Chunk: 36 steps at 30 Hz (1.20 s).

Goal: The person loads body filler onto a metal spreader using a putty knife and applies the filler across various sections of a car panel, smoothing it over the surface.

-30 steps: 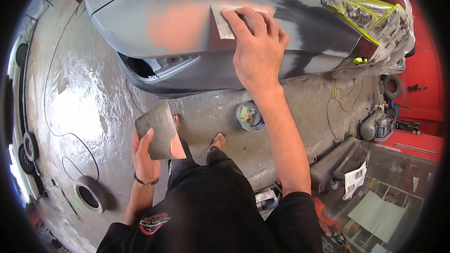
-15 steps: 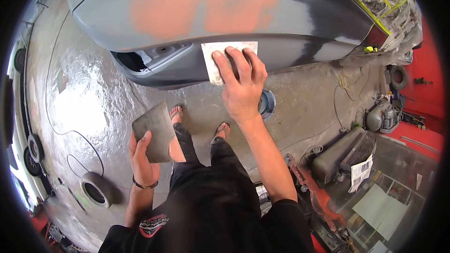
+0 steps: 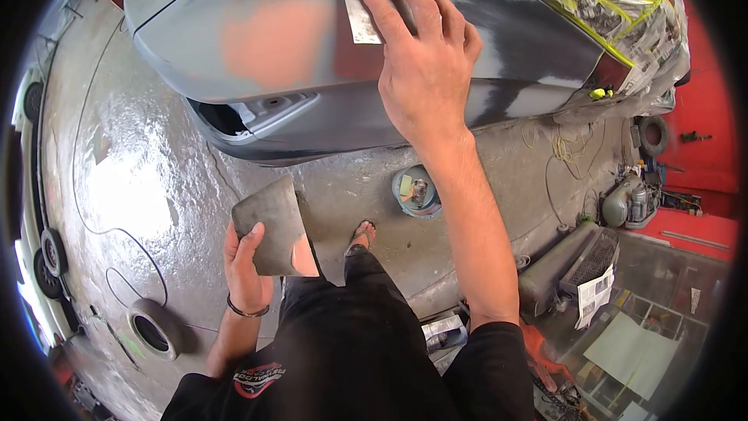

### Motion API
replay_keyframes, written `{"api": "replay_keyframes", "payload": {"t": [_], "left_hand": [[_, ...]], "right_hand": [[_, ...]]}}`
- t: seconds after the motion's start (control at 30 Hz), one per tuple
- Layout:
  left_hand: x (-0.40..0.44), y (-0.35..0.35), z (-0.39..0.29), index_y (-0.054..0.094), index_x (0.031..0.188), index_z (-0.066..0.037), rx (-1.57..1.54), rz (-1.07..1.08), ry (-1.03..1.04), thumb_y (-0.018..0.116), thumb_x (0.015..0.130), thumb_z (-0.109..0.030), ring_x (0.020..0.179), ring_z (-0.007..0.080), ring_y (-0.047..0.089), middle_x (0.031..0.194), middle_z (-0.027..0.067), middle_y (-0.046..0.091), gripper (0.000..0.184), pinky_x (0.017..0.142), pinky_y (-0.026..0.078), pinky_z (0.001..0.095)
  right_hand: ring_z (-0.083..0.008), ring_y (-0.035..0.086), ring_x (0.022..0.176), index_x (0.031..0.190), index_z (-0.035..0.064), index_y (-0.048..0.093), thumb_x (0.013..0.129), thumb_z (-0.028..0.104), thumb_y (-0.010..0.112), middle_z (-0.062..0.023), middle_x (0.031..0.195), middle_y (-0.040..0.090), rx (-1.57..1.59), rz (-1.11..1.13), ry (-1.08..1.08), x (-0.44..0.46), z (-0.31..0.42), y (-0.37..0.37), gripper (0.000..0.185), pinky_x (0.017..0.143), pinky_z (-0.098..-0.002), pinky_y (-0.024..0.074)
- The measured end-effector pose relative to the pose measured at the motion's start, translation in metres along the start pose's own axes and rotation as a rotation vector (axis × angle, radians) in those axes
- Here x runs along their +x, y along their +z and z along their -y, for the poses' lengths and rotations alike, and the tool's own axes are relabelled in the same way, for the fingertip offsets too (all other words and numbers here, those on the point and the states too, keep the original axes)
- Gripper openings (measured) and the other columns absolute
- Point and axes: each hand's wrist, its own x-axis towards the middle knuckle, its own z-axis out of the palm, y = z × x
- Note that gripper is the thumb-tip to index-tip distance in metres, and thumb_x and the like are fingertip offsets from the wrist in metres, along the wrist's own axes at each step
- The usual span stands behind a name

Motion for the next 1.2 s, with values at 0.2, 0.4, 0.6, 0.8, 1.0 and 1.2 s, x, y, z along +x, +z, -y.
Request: {"api": "replay_keyframes", "payload": {"t": [0.2, 0.4, 0.6, 0.8, 1.0, 1.2], "left_hand": [[0.001, -0.009, -0.007, 0.065, 0.145, -0.003, 0.008, -0.007, -0.016, 0.063, 0.113, -0.006, 0.125, 0.0166, 0.069, 0.137, 0.0056, 0.074, 0.033, 0.109, 0.054, 0.0347], [-0.006, -0.005, -0.017, 0.066, 0.144, -0.003, 0.026, -0.046, -0.006, 0.062, 0.112, -0.007, 0.124, 0.0170, 0.070, 0.135, 0.0060, 0.075, 0.032, 0.108, 0.054, 0.0346], [-0.005, -0.006, -0.006, 0.068, 0.143, -0.004, 0.003, -0.030, -0.005, 0.063, 0.112, -0.006, 0.124, 0.0168, 0.070, 0.134, 0.0046, 0.075, 0.032, 0.108, 0.054, 0.0342], [-0.009, 0.009, -0.006, 0.069, 0.143, -0.006, 0.008, -0.006, -0.031, 0.064, 0.111, -0.006, 0.124, 0.0171, 0.071, 0.135, 0.0041, 0.076, 0.032, 0.110, 0.054, 0.0351], [-0.007, 0.009, -0.005, 0.066, 0.146, -0.004, 0.011, 0.006, -0.019, 0.061, 0.112, -0.008, 0.128, 0.0212, 0.072, 0.138, 0.0085, 0.076, 0.035, 0.113, 0.054, 0.0375], [-0.004, 0.008, -0.008, 0.065, 0.148, -0.003, -0.016, 0.034, -0.029, 0.061, 0.113, -0.005, 0.125, 0.0175, 0.070, 0.138, 0.0065, 0.074, 0.035, 0.109, 0.054, 0.0352]], "right_hand": [[-0.0300, 0.056, 0.139, 0.146, 0.0296, 0.074, 0.092, 0.001, 0.074, 0.0000, 0.147, 0.065, 0.129, 0.009, -0.002, -0.045, 0.014, 0.017, 0.061, 0.115, -0.0505, 0.0381], [-0.0317, 0.058, 0.136, 0.141, 0.0264, 0.078, 0.094, 0.003, 0.074, 0.0003, 0.143, 0.068, 0.174, 0.072, 0.004, -0.136, 0.030, 0.019, 0.054, 0.114, -0.0473, 0.0455], [-0.0298, 0.061, 0.137, 0.143, 0.0257, 0.077, 0.096, 0.003, 0.076, 0.0005, 0.143, 0.071, 0.107, -0.051, -0.004, -0.056, -0.025, -0.013, 0.053, 0.116, -0.0455, 0.0439], [-0.0257, 0.061, 0.140, 0.147, 0.0311, 0.075, 0.098, 0.001, 0.075, 0.0064, 0.145, 0.070, 0.034, -0.109, -0.045, -0.008, -0.060, 0.001, 0.058, 0.120, -0.0456, 0.0415], [-0.0254, 0.062, 0.139, 0.146, 0.0297, 0.075, 0.097, 0.000, 0.074, 0.0052, 0.144, 0.070, 0.076, -0.048, -0.020, -0.010, -0.054, -0.001, 0.057, 0.118, -0.0462, 0.0429], [-0.0273, 0.062, 0.136, 0.139, 0.0260, 0.079, 0.098, 0.004, 0.073, 0.0021, 0.141, 0.071, 0.120, -0.051, 0.039, -0.086, -0.022, 0.015, 0.047, 0.115, -0.0445, 0.0434]]}}
